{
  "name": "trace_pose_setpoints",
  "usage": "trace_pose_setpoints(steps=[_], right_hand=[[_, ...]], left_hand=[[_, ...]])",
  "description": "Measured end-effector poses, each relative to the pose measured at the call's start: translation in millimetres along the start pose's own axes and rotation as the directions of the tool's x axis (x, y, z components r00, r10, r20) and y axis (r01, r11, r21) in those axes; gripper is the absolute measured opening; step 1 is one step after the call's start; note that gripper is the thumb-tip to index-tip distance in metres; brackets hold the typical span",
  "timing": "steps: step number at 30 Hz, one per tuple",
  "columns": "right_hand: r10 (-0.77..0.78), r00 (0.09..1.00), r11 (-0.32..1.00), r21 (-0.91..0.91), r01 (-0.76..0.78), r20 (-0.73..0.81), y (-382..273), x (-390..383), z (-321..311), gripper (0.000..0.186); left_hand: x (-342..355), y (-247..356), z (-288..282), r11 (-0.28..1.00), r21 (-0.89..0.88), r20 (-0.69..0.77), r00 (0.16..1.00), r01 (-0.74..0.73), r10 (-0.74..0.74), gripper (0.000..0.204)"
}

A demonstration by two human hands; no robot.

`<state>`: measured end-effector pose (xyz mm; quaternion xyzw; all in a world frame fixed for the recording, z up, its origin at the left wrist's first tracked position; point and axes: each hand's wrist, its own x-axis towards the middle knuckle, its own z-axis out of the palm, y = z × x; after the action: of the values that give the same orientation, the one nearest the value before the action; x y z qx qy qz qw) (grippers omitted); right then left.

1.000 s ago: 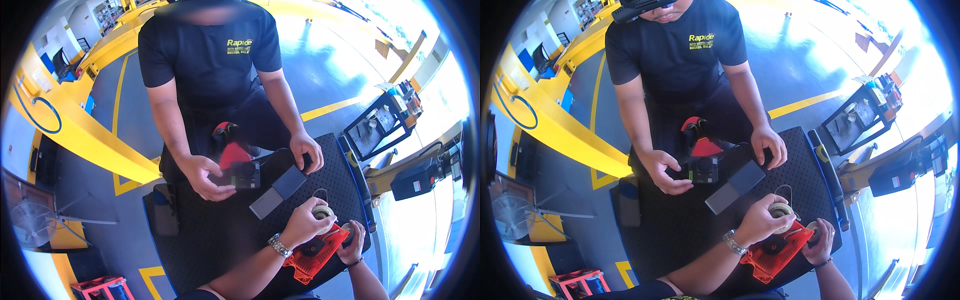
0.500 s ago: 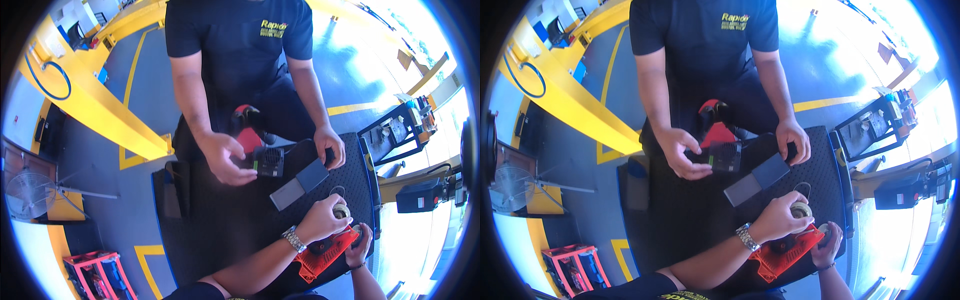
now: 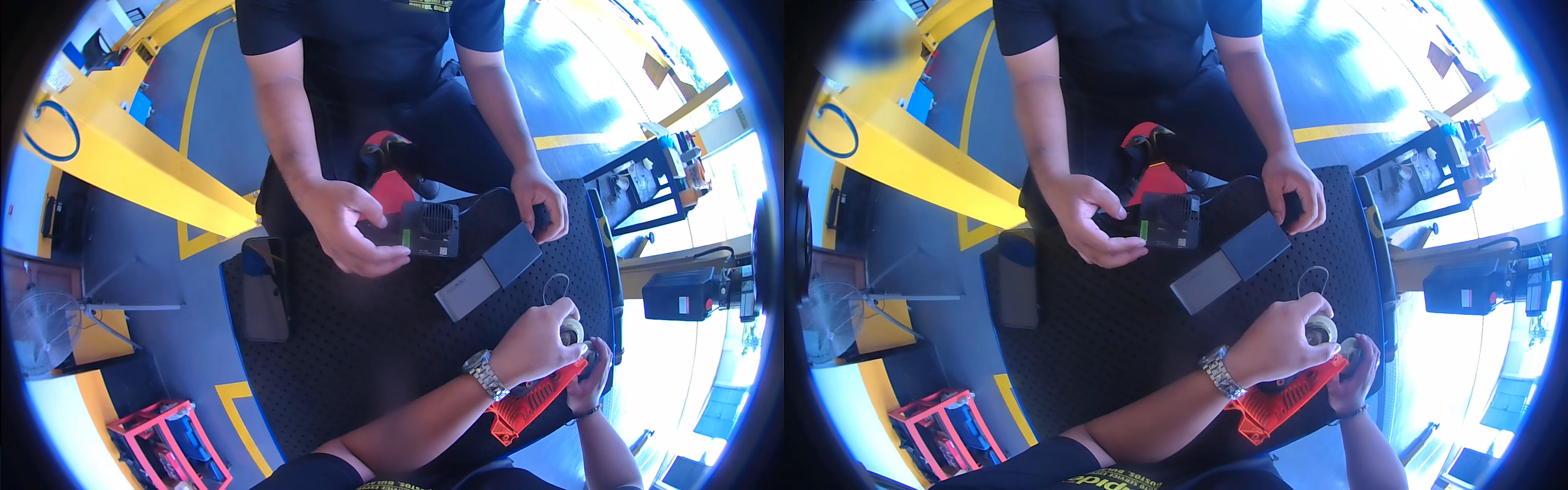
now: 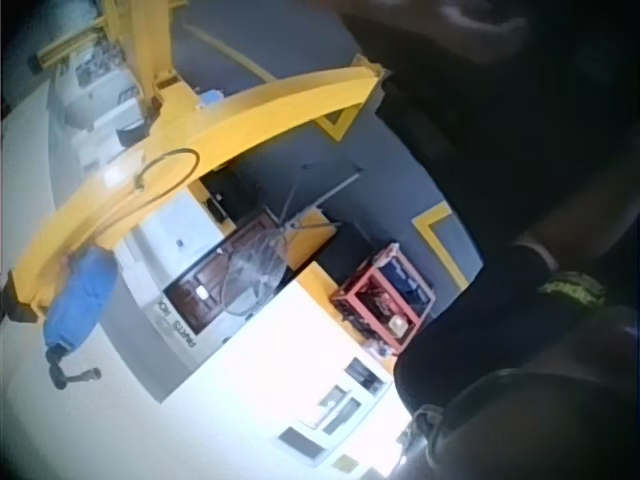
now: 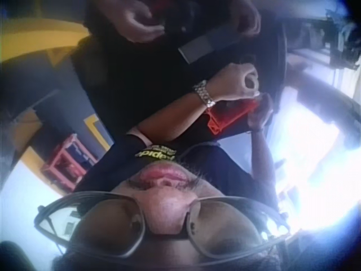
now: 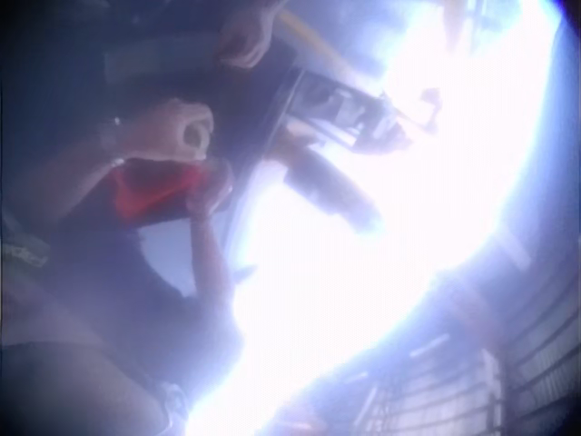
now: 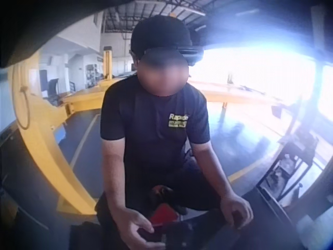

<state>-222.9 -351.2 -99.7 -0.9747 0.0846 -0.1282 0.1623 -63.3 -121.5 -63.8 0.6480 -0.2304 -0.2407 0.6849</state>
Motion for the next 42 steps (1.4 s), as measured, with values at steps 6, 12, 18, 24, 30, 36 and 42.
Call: trace_pose_setpoints(steps=[6, 12, 18, 24, 30, 36, 42], right_hand=[[0.023, 1.0, 1.0, -0.019, -0.023, 0.007, -3, -1, 1, 0.071], [0.015, 1.0, 1.0, -0.023, -0.015, 0.016, -1, 2, 0, 0.067], [0.051, 0.991, 0.997, 0.068, -0.043, -0.12, 10, -7, 2, 0.064], [0.093, 0.982, 0.955, 0.294, -0.041, -0.163, 20, -10, 4, 0.063], [0.113, 0.984, 0.95, 0.304, -0.067, -0.136, 15, -9, -6, 0.061], [0.141, 0.976, 0.945, 0.315, -0.083, -0.167, 12, -10, -6, 0.065], [0.194, 0.973, 0.954, 0.255, -0.159, -0.121, 4, -2, -8, 0.074]], left_hand=[[-1, 1, 0, 0.999, 0.025, 0.011, 1.0, 0.022, -0.023, 0.039], [0, 3, -1, 0.999, 0.051, -0.029, 1.0, -0.004, 0.005, 0.039], [3, 7, 5, 0.998, -0.015, -0.09, 0.994, 0.059, -0.06, 0.036], [6, -1, 8, 0.987, -0.135, 0.043, 0.995, 0.092, -0.087, 0.034], [-3, 17, 3, 0.948, -0.272, 0.152, 0.98, 0.166, -0.128, 0.035], [-5, 16, -31, 0.806, -0.583, 0.057, 0.995, 0.099, -0.081, 0.037], [-3, 14, -48, 0.748, -0.664, -0.097, 0.992, -0.003, -0.083, 0.033]])
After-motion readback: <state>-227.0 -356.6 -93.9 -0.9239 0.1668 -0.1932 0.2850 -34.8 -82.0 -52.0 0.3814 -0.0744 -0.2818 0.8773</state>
